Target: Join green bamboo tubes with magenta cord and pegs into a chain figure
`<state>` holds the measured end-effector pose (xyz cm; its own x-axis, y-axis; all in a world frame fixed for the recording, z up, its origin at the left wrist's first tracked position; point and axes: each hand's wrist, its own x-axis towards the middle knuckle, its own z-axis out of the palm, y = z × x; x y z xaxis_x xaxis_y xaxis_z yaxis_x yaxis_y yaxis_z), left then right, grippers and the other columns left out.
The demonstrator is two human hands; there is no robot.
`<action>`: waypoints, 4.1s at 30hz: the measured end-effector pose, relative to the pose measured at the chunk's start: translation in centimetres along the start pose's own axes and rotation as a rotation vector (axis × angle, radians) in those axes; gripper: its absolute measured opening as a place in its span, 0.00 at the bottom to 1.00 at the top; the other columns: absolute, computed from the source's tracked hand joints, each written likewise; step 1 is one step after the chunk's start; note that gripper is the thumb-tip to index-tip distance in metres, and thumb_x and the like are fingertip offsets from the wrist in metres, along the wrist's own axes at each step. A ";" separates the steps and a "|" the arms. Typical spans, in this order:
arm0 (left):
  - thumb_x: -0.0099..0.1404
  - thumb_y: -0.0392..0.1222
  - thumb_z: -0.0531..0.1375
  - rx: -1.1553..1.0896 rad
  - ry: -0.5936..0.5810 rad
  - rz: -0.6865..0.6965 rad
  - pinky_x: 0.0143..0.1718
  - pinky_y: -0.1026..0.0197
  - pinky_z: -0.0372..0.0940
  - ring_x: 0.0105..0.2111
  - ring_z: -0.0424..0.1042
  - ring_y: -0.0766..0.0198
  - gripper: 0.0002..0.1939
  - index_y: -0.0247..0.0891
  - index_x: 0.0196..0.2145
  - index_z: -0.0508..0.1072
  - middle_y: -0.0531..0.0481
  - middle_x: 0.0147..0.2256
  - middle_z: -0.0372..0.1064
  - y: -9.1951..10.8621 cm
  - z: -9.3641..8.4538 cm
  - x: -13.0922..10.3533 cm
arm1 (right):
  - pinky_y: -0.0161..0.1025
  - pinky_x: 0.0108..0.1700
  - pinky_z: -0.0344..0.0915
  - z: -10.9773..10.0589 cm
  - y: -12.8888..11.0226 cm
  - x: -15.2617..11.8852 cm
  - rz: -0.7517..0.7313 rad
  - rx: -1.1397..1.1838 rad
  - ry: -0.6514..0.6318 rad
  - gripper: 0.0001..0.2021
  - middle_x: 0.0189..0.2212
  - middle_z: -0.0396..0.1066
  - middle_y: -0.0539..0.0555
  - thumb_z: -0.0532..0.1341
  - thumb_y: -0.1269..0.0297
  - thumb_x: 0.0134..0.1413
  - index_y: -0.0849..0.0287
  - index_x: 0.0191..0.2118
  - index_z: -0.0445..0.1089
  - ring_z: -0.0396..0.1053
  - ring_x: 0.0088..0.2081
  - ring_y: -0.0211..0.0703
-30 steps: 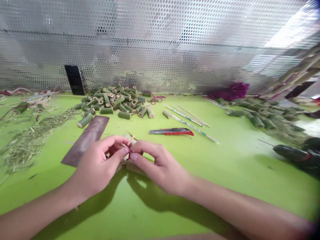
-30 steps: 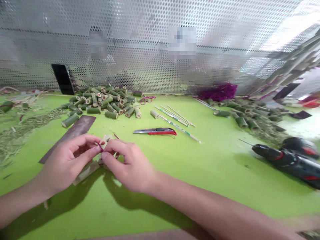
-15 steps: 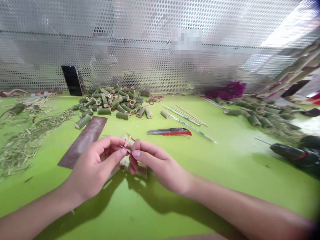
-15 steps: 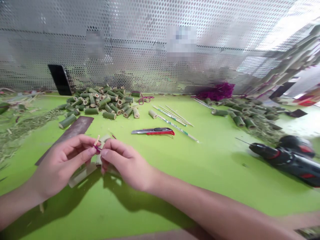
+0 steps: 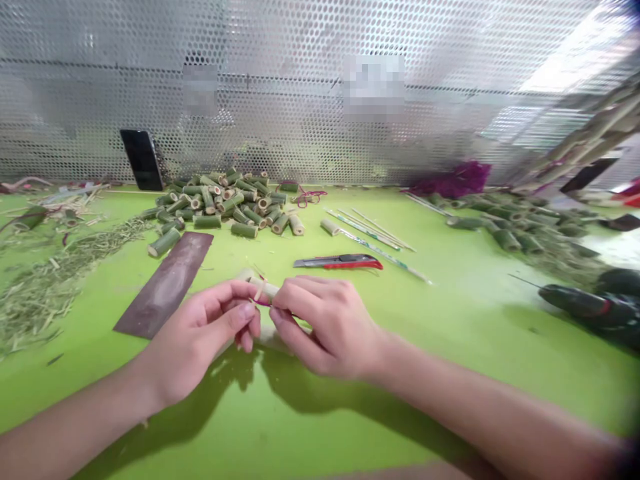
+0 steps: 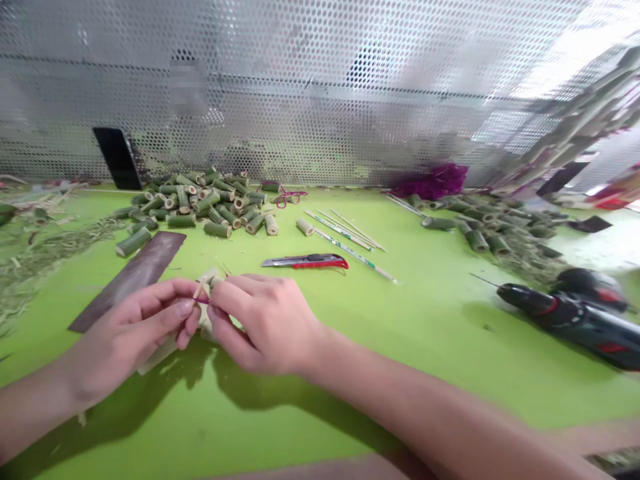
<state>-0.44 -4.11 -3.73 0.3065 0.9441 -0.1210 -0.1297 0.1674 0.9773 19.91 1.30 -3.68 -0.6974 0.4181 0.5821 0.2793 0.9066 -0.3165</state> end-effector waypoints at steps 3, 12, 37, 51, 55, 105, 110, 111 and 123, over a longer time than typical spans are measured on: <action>0.71 0.47 0.63 -0.134 -0.049 -0.058 0.35 0.68 0.67 0.29 0.68 0.70 0.09 0.38 0.41 0.74 0.55 0.29 0.70 -0.1 0.1 0.0 | 0.37 0.27 0.50 0.0 0.3 -0.1 -0.088 -0.071 -0.041 0.08 0.24 0.59 0.46 0.52 0.73 0.62 0.57 0.31 0.60 0.52 0.24 0.36; 0.71 0.37 0.62 -0.534 -0.107 -0.185 0.27 0.72 0.60 0.24 0.61 0.73 0.02 0.36 0.39 0.72 0.56 0.25 0.60 -0.5 0.2 0.4 | 0.37 0.28 0.51 0.2 0.4 0.0 -0.158 -0.140 -0.118 0.08 0.25 0.61 0.47 0.51 0.72 0.64 0.56 0.32 0.60 0.54 0.25 0.38; 0.60 0.56 0.68 0.341 0.160 -0.125 0.37 0.57 0.70 0.37 0.76 0.56 0.20 0.38 0.42 0.75 0.46 0.38 0.79 1.2 -0.2 0.7 | 0.37 0.24 0.51 0.8 0.8 -0.6 -0.254 -0.187 -0.076 0.07 0.20 0.63 0.44 0.54 0.72 0.65 0.57 0.34 0.65 0.56 0.20 0.36; 0.62 0.45 0.70 0.125 0.216 -0.044 0.37 0.63 0.72 0.35 0.76 0.63 0.19 0.40 0.49 0.74 0.52 0.35 0.77 1.0 -0.5 0.7 | 0.31 0.20 0.48 1.0 0.1 -0.1 0.253 0.281 0.080 0.06 0.17 0.58 0.41 0.57 0.66 0.66 0.58 0.35 0.66 0.51 0.16 0.29; 0.62 0.44 0.70 0.225 0.218 -0.007 0.39 0.62 0.73 0.37 0.77 0.62 0.18 0.40 0.49 0.74 0.50 0.37 0.78 1.1 -0.5 0.4 | 0.31 0.18 0.44 1.2 0.0 0.2 0.517 0.543 -0.002 0.09 0.16 0.53 0.40 0.59 0.59 0.65 0.57 0.34 0.66 0.47 0.17 0.30; 0.70 0.48 0.61 0.783 0.271 0.246 0.16 0.68 0.59 0.31 0.80 0.59 0.07 0.48 0.45 0.72 0.51 0.37 0.81 0.8 -0.2 -0.2 | 0.34 0.18 0.37 0.5 1.0 1.0 0.789 1.268 -0.331 0.19 0.16 0.49 0.37 0.69 0.49 0.55 0.61 0.36 0.68 0.40 0.17 0.28; 0.70 0.43 0.63 0.953 0.226 0.449 0.31 0.65 0.69 0.38 0.81 0.57 0.05 0.48 0.43 0.77 0.52 0.37 0.82 0.9 -0.6 -0.1 | 0.35 0.18 0.36 0.5 0.8 1.0 0.845 1.290 -0.331 0.19 0.15 0.48 0.37 0.69 0.49 0.54 0.60 0.36 0.67 0.40 0.17 0.30; 0.70 0.43 0.63 0.978 0.214 0.477 0.33 0.64 0.70 0.37 0.81 0.57 0.05 0.49 0.43 0.78 0.52 0.38 0.82 0.8 -0.6 -0.1 | 0.35 0.18 0.35 0.5 0.8 1.0 0.855 1.310 -0.325 0.19 0.15 0.48 0.37 0.69 0.49 0.54 0.60 0.36 0.67 0.40 0.17 0.30; 0.70 0.36 0.63 1.121 0.243 0.911 0.26 0.69 0.70 0.26 0.79 0.67 0.05 0.44 0.43 0.77 0.58 0.32 0.82 -0.3 -1.3 0.7 | 0.34 0.19 0.35 0.3 0.7 0.8 0.900 1.307 -0.314 0.21 0.16 0.47 0.37 0.70 0.47 0.50 0.59 0.35 0.67 0.40 0.18 0.29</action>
<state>-1.46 -3.17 -4.36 0.3435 0.6430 0.6845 0.6333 -0.6968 0.3368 19.33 2.29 -3.71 -0.7730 0.5826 -0.2510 0.0420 -0.3478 -0.9366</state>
